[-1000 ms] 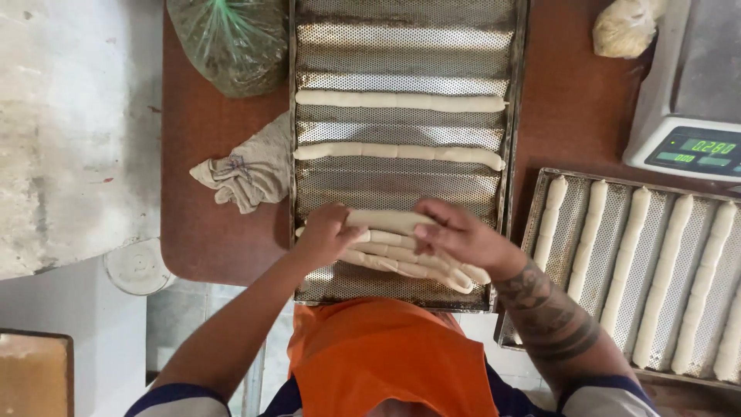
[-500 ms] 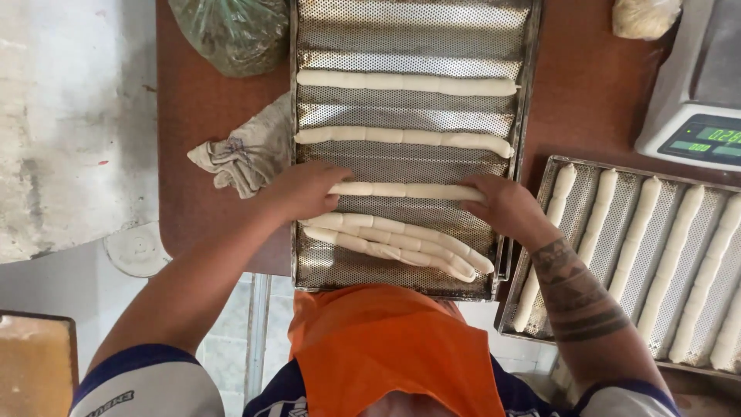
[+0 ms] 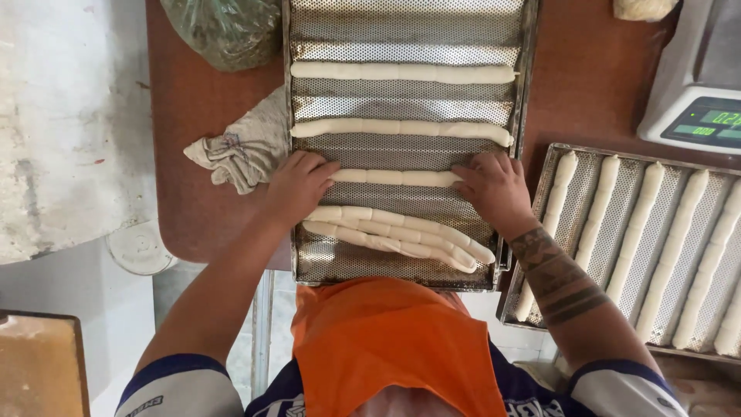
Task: The person is transferring long dough rolls from a machine's output onto grooved baking trays and aligning them properly for baking.
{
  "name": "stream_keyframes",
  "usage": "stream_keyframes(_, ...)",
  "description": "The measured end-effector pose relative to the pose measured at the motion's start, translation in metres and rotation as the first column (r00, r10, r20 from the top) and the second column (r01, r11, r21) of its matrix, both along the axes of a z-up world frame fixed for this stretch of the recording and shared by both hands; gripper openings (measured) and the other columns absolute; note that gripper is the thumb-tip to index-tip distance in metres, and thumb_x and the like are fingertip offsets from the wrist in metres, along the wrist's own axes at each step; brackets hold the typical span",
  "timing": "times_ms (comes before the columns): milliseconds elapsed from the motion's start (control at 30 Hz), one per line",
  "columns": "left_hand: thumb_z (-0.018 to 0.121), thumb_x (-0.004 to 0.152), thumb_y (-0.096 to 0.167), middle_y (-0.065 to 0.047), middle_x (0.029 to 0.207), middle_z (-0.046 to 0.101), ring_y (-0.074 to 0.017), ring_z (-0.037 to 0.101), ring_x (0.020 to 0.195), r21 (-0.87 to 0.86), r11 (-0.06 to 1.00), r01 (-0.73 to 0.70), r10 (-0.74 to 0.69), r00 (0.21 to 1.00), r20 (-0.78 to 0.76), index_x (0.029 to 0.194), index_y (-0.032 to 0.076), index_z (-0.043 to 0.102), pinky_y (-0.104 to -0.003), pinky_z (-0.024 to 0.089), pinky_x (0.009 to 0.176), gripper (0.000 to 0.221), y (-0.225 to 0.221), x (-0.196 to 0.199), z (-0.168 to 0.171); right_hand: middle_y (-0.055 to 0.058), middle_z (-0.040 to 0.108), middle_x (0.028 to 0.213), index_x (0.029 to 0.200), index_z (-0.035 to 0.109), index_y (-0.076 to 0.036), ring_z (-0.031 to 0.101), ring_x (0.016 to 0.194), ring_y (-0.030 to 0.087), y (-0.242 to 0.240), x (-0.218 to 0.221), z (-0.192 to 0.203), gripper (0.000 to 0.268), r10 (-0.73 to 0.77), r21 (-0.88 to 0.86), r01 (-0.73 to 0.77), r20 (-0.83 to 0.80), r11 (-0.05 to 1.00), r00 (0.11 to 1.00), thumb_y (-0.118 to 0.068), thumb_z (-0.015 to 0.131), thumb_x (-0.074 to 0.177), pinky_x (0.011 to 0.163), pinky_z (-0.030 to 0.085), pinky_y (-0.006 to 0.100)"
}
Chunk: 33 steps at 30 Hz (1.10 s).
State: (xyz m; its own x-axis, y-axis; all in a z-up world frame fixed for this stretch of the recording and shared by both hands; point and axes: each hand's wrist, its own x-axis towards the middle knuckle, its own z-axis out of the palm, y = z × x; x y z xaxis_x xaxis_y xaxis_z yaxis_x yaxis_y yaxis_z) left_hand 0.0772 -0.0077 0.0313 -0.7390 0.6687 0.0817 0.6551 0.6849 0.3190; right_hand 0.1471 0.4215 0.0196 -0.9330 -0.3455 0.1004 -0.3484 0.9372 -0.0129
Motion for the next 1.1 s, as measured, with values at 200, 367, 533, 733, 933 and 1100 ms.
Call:
stream_keyframes(200, 0.071, 0.1, 0.024, -0.002, 0.109, 0.063, -0.0267, 0.06, 0.112, 0.023, 0.994, -0.11, 0.11, 0.994, -0.014, 0.118, 0.019, 0.077, -0.047, 0.054, 0.089, 0.02, 0.014, 0.015, 0.008, -0.005, 0.058, 0.111, 0.128, 0.07, -0.034, 0.062, 0.109, 0.019, -0.008, 0.014, 0.013, 0.03, -0.02, -0.052, 0.018, -0.039, 0.998, 0.999, -0.037, 0.069, 0.098, 0.092, 0.049, 0.038)
stream_keyframes(367, 0.072, 0.093, 0.031, -0.015, 0.105, 0.06, -0.0403, 0.064, 0.101, 0.021, 0.999, -0.031, 0.023, 0.951, 0.309, 0.122, 0.008, 0.065, -0.05, 0.054, 0.082, 0.038, 0.026, 0.054, 0.015, -0.005, 0.063, 0.09, 0.097, 0.071, -0.028, 0.071, 0.08, 0.021, -0.013, 0.063, -0.012, 0.018, -0.258, -0.284, 0.305, 0.192, 0.909, 0.947, -0.044, 0.074, 0.09, 0.068, 0.057, 0.036)
stream_keyframes(533, 0.077, 0.084, 0.039, -0.013, 0.099, 0.059, -0.0396, 0.064, 0.097, -0.149, 0.989, -0.023, 0.074, 0.934, 0.349, 0.113, 0.009, 0.063, -0.052, 0.053, 0.081, 0.044, 0.027, 0.065, -0.005, 0.011, 0.069, 0.11, 0.123, 0.069, -0.014, 0.071, 0.106, 0.033, -0.061, 0.072, 0.073, 0.044, -0.162, -0.194, 0.44, 0.742, 0.877, 0.651, -0.042, 0.072, 0.09, 0.087, 0.058, 0.047)
stream_keyframes(733, 0.064, 0.094, 0.039, -0.019, 0.1, 0.066, -0.0411, 0.069, 0.101, -0.228, 0.973, -0.018, 0.163, 0.754, 0.637, 0.108, 0.005, 0.062, -0.05, 0.055, 0.085, 0.037, 0.038, 0.043, 0.054, 0.017, 0.06, 0.111, 0.12, 0.062, -0.005, 0.066, 0.107, 0.042, -0.068, 0.071, 0.082, 0.041, -0.031, -0.319, 0.432, 0.774, 0.844, 0.632, -0.03, 0.075, 0.091, 0.088, 0.056, 0.056)
stream_keyframes(933, 0.064, 0.092, 0.036, -0.023, 0.099, 0.072, -0.0437, 0.073, 0.097, -0.29, 0.957, 0.016, 0.202, 0.681, 0.704, 0.112, 0.006, 0.057, -0.055, 0.056, 0.081, 0.036, 0.062, 0.022, 0.099, 0.015, 0.061, 0.117, 0.131, 0.056, -0.009, 0.067, 0.108, 0.039, -0.071, 0.07, 0.072, 0.055, -0.034, -0.271, 0.398, 0.789, 0.876, 0.613, -0.041, 0.075, 0.091, 0.088, 0.057, 0.054)
stream_keyframes(1100, 0.065, 0.096, 0.037, -0.014, 0.096, 0.072, -0.0324, 0.074, 0.087, 0.032, 0.986, 0.166, -0.125, 0.59, 0.798, 0.112, 0.008, 0.064, -0.041, 0.06, 0.077, 0.033, 0.149, 0.055, 0.166, 0.012, 0.062, 0.116, 0.132, 0.061, -0.009, 0.068, 0.104, 0.035, -0.079, 0.079, 0.045, 0.054, -0.056, -0.245, 0.338, 0.731, 0.909, 0.68, -0.045, 0.073, 0.094, 0.087, 0.058, 0.048)
